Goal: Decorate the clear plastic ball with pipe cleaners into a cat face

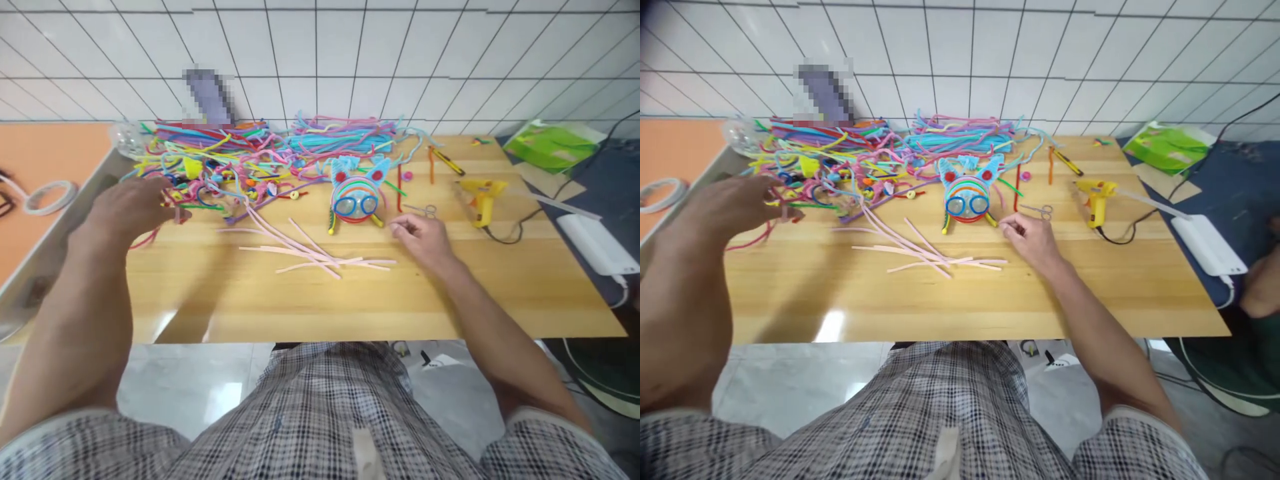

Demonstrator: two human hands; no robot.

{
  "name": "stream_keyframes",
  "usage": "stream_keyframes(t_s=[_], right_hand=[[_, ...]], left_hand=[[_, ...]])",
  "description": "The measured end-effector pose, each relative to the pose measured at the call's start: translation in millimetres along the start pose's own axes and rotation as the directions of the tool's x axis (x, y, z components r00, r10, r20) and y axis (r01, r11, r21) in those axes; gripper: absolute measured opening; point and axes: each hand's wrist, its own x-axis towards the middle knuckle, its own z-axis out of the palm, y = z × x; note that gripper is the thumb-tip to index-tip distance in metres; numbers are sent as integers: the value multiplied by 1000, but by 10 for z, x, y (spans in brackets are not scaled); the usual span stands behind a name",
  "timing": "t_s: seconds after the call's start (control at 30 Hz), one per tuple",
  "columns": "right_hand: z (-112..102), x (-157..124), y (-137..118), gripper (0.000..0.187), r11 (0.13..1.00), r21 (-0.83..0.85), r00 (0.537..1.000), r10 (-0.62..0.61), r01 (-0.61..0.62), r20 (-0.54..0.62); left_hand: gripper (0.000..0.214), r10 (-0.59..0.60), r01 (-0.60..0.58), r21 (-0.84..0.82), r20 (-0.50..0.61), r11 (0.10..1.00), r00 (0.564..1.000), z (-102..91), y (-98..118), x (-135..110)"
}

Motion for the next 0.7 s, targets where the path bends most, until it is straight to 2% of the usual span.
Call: stream_keyframes(t_s=[0.03, 0.07, 0.13, 0.17, 0.2, 0.23, 0.3, 0.4, 0.43, 0.47, 0.5, 0.57, 0.6, 0.63, 0.7], right_hand=[[3, -2, -2, 19, 1000, 2, 1000, 0, 0, 9], [5, -4, -1, 20, 1000, 4, 1000, 1, -1, 14], [5, -6, 10, 20, 1000, 2, 1000, 3, -3, 8], [4, -6, 20, 19, 1000, -3, 1000, 6, -6, -1], [3, -6, 34, 18, 1000, -10, 1000, 9, -9, -12], [3, -4, 48, 17, 1000, -19, 1000, 14, -15, -21], [2, -2, 70, 15, 999, -36, 999, 29, -30, -26], [-3, -3, 72, 15, 997, -56, 998, 58, -58, -8], [-4, -4, 65, 15, 996, -61, 998, 68, -68, -3], [-5, -6, 57, 15, 995, -68, 997, 79, -79, -1], [-6, -7, 48, 14, 993, -73, 996, 90, -90, -1], [-6, -8, 35, 13, 991, -79, 994, 107, -107, -2], [-7, -9, 30, 12, 991, -78, 994, 111, -111, 0], [-10, -10, 25, 12, 991, -75, 994, 111, -110, 4], [-23, -17, 5, 13, 993, -71, 995, 98, -97, 12]], left_hand=[[41, -69, 68, 31, 34, 997, 997, -28, 121, -54], [30, -85, 87, -16, 71, 996, 994, -39, 258, -95], [16, -51, 97, -316, 150, 944, 987, -11, 536, -125], [11, -99, 179, -516, 178, 838, 979, 23, 660, -112], [10, -115, 244, -685, 229, 686, 967, 66, 766, -83], [11, -109, 255, -744, 240, 618, 965, 112, 851, -44], [16, -114, 266, -795, 243, 545, 963, 193, 962, 41], [14, -143, 247, -836, 202, 490, 969, 254, 1020, 108], [13, -166, 236, -834, 175, 499, 970, 261, 1019, 106], [14, -197, 221, -804, 132, 552, 971, 263, 1010, 91], [19, -233, 210, -733, 72, 647, 970, 261, 992, 69], [42, -262, 209, -464, -51, 861, 964, 240, 927, 12], [51, -246, 213, -297, -80, 931, 966, 219, 882, -16], [55, -225, 212, -158, -70, 965, 972, 189, 832, -42], [48, -176, 177, -28, 33, 984, 984, 103, 738, -91]])
